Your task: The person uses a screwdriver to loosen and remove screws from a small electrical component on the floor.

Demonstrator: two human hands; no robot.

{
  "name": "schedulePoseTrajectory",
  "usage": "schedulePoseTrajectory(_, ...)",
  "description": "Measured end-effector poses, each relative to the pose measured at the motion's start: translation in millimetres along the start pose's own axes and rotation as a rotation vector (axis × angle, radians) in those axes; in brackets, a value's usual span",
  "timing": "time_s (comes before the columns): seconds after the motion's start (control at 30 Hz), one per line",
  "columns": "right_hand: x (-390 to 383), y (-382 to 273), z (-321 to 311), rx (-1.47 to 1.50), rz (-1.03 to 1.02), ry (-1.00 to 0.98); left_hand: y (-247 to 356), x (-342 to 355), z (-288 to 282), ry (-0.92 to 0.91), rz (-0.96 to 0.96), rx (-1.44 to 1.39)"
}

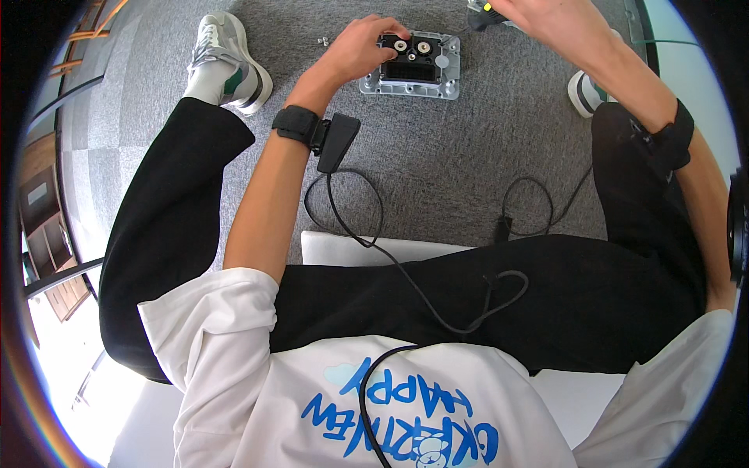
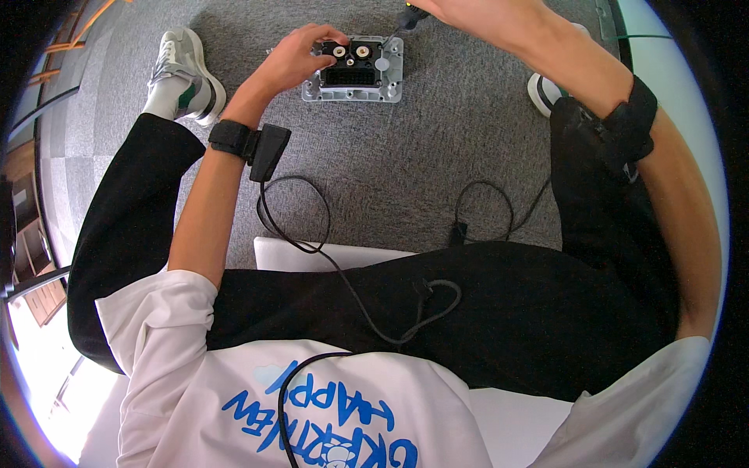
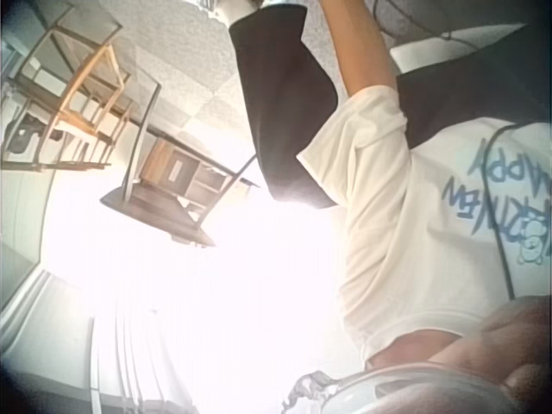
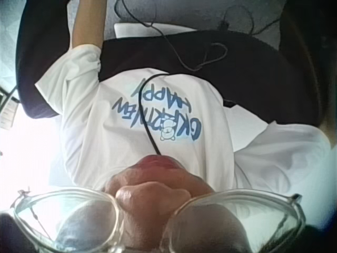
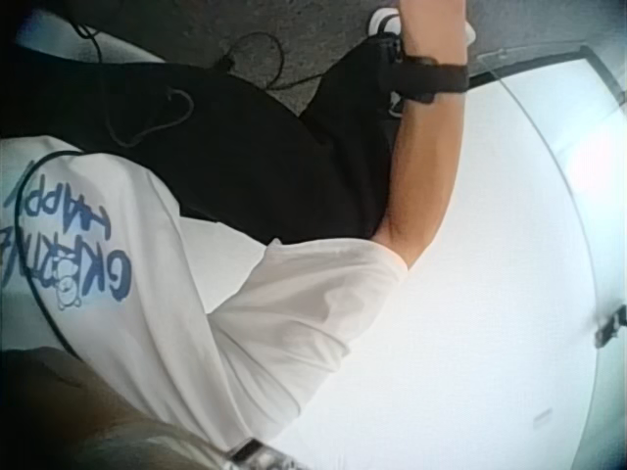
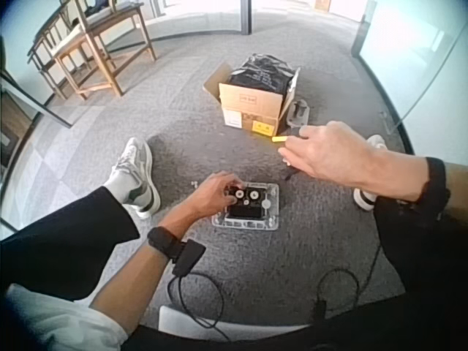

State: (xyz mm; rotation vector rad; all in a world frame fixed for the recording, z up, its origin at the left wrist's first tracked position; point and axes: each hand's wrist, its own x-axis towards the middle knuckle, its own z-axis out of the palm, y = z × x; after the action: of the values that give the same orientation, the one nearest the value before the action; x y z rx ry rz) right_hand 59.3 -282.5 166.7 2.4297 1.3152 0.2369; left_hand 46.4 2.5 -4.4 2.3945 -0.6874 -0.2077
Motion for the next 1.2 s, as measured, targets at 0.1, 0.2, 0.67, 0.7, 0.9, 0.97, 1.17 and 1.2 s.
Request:
schedulePoseTrajectory(0.1,0.3,-1.9,1.7,-0.088,-0.094,0.13,-2.3,-1.3,-0.1,0.01,0.006,-0.006)
schedulePoseTrajectory(0.2,1.9,-0.8,3.1,-0.158,-0.139,0.163,-3.8,-2.4,0.5,0.023,0.014,-0.01)
schedulePoseTrajectory(0.67,28.2,-17.2,-15.3,0.137,0.304,-0.048,-4.2,-2.9,-2.4,0.001,-0.004,0.0)
schedulePoseTrajectory(0.7,30.5,-16.5,-13.2,0.173,0.301,-0.01,-4.3,-4.2,-2.5,0.009,-0.013,0.004)
schedulePoseTrajectory(0.9,52.7,-39.9,-37.1,0.167,0.266,-0.223,-6.4,-4.2,-5.5,-0.003,0.001,0.011)
schedulePoseTrajectory(0.97,48.7,-39.4,-48.5,0.174,0.299,-0.286,2.0,4.9,-1.8,-0.016,0.031,-0.004)
schedulePoseTrajectory(1.17,57.2,-34.1,-60.2,0.306,0.238,-0.233,8.3,2.1,10.1,0.002,-0.031,0.049)
schedulePoseTrajectory(1.2,68.2,-37.1,-75.5,0.443,0.421,-0.465,10.6,-1.8,11.6,0.01,-0.051,0.079)
